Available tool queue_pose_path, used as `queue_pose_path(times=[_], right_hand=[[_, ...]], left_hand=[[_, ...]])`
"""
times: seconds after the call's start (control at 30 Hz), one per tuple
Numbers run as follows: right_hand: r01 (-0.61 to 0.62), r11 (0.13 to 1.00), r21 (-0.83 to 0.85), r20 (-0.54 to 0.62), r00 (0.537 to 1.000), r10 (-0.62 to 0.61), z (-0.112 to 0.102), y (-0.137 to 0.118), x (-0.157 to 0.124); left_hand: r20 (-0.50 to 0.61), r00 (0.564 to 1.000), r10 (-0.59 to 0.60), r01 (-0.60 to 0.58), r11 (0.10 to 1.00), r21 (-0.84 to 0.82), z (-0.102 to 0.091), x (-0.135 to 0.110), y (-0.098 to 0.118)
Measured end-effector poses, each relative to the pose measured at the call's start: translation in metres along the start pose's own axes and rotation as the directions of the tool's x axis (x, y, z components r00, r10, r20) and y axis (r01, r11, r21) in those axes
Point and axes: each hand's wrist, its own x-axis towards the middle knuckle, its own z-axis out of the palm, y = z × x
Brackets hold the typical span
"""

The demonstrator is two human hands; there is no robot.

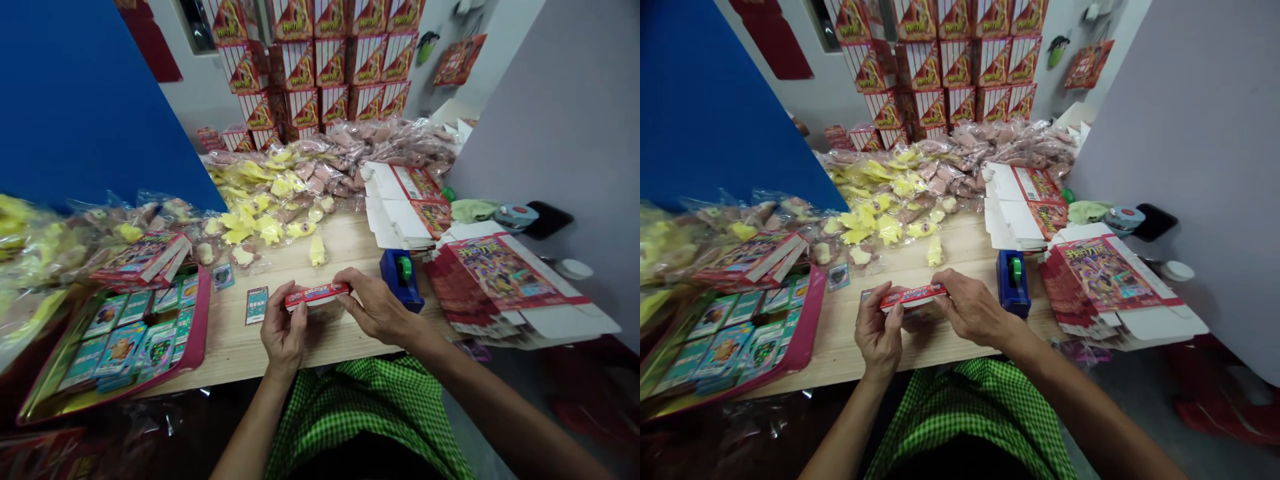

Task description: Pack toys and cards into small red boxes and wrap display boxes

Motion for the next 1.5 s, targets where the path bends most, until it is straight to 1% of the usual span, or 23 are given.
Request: queue_pose_path(times=[0.07,0.13,0.23,0.3,0.4,0.5,0.57,0.6,0.63,0.67,0.7,0.73,0.8,0.83,0.87,0.9,0.93,1.0,1.07,1.13,1.23,1.4,1.5], right_hand=[[-0.011,0.999,-0.034,0.029,0.999,0.012,-0.002,-0.001,0.002],[0.012,0.996,-0.083,0.071,0.997,-0.006,-0.007,-0.002,0.004],[0.110,0.982,-0.156,0.159,0.984,-0.085,-0.014,0.000,0.004],[0.180,0.970,-0.166,0.195,0.970,-0.147,-0.015,0.005,0.002],[0.249,0.959,-0.137,0.173,0.959,-0.225,-0.006,0.016,-0.004],[0.274,0.957,-0.099,0.083,0.960,-0.266,0.005,0.021,-0.006],[0.222,0.973,-0.060,0.007,0.975,-0.222,0.003,0.019,-0.006],[0.152,0.988,-0.041,-0.041,0.987,-0.153,-0.003,0.017,-0.008],[0.048,0.998,-0.028,-0.102,0.994,-0.051,-0.012,0.015,-0.011],[-0.089,0.996,-0.022,-0.179,0.980,0.084,-0.022,0.014,-0.017],[-0.254,0.967,-0.016,-0.263,0.934,0.241,-0.033,0.014,-0.024],[-0.435,0.900,0.008,-0.333,0.848,0.413,-0.043,0.014,-0.033],[-0.733,0.674,0.094,-0.367,0.603,0.708,-0.057,0.017,-0.053],[-0.824,0.550,0.137,-0.333,0.484,0.809,-0.060,0.019,-0.063],[-0.877,0.447,0.175,-0.279,0.391,0.877,-0.060,0.022,-0.071],[-0.904,0.374,0.208,-0.222,0.329,0.918,-0.058,0.025,-0.077],[-0.914,0.328,0.240,-0.177,0.291,0.940,-0.054,0.027,-0.081],[-0.911,0.270,0.310,-0.116,0.246,0.962,-0.046,0.031,-0.083],[-0.892,0.240,0.382,-0.086,0.224,0.971,-0.042,0.031,-0.081],[-0.867,0.249,0.433,-0.092,0.232,0.968,-0.043,0.030,-0.080],[-0.843,0.295,0.449,-0.132,0.264,0.955,-0.039,0.028,-0.089],[-0.852,0.356,0.384,-0.263,0.268,0.927,-0.017,0.020,-0.114],[-0.845,0.412,0.341,-0.348,0.294,0.890,-0.017,0.012,-0.119]], left_hand=[[0.060,0.997,0.053,-0.056,0.998,0.040,-0.005,0.004,0.001],[0.158,0.979,0.126,-0.136,0.989,0.059,-0.012,0.010,0.002],[0.300,0.930,0.213,-0.245,0.967,0.075,-0.024,0.021,0.003],[0.381,0.884,0.271,-0.331,0.938,0.103,-0.032,0.028,0.002],[0.491,0.804,0.336,-0.461,0.873,0.158,-0.041,0.033,0.003],[0.522,0.765,0.377,-0.562,0.786,0.256,-0.041,0.034,0.007],[0.507,0.761,0.405,-0.600,0.737,0.312,-0.036,0.033,0.010],[0.492,0.764,0.417,-0.607,0.723,0.330,-0.032,0.032,0.011],[0.472,0.772,0.425,-0.606,0.717,0.345,-0.028,0.032,0.012],[0.447,0.784,0.432,-0.599,0.714,0.361,-0.023,0.032,0.013],[0.416,0.798,0.436,-0.588,0.715,0.378,-0.018,0.032,0.013],[0.389,0.810,0.438,-0.576,0.717,0.392,-0.012,0.032,0.012],[0.368,0.825,0.428,-0.555,0.733,0.393,-0.001,0.033,0.011],[0.381,0.827,0.414,-0.549,0.744,0.382,0.004,0.034,0.011],[0.406,0.822,0.398,-0.546,0.752,0.368,0.009,0.035,0.011],[0.439,0.813,0.382,-0.547,0.758,0.355,0.013,0.036,0.011],[0.472,0.801,0.369,-0.552,0.760,0.343,0.016,0.037,0.011],[0.527,0.776,0.346,-0.563,0.757,0.332,0.018,0.039,0.013],[0.554,0.761,0.338,-0.569,0.758,0.320,0.018,0.041,0.014],[0.559,0.757,0.339,-0.575,0.752,0.323,0.017,0.041,0.014],[0.540,0.757,0.368,-0.601,0.716,0.355,0.016,0.039,0.013],[0.518,0.762,0.389,-0.607,0.709,0.359,0.019,0.039,0.014],[0.517,0.759,0.396,-0.612,0.704,0.360,0.020,0.038,0.017]])
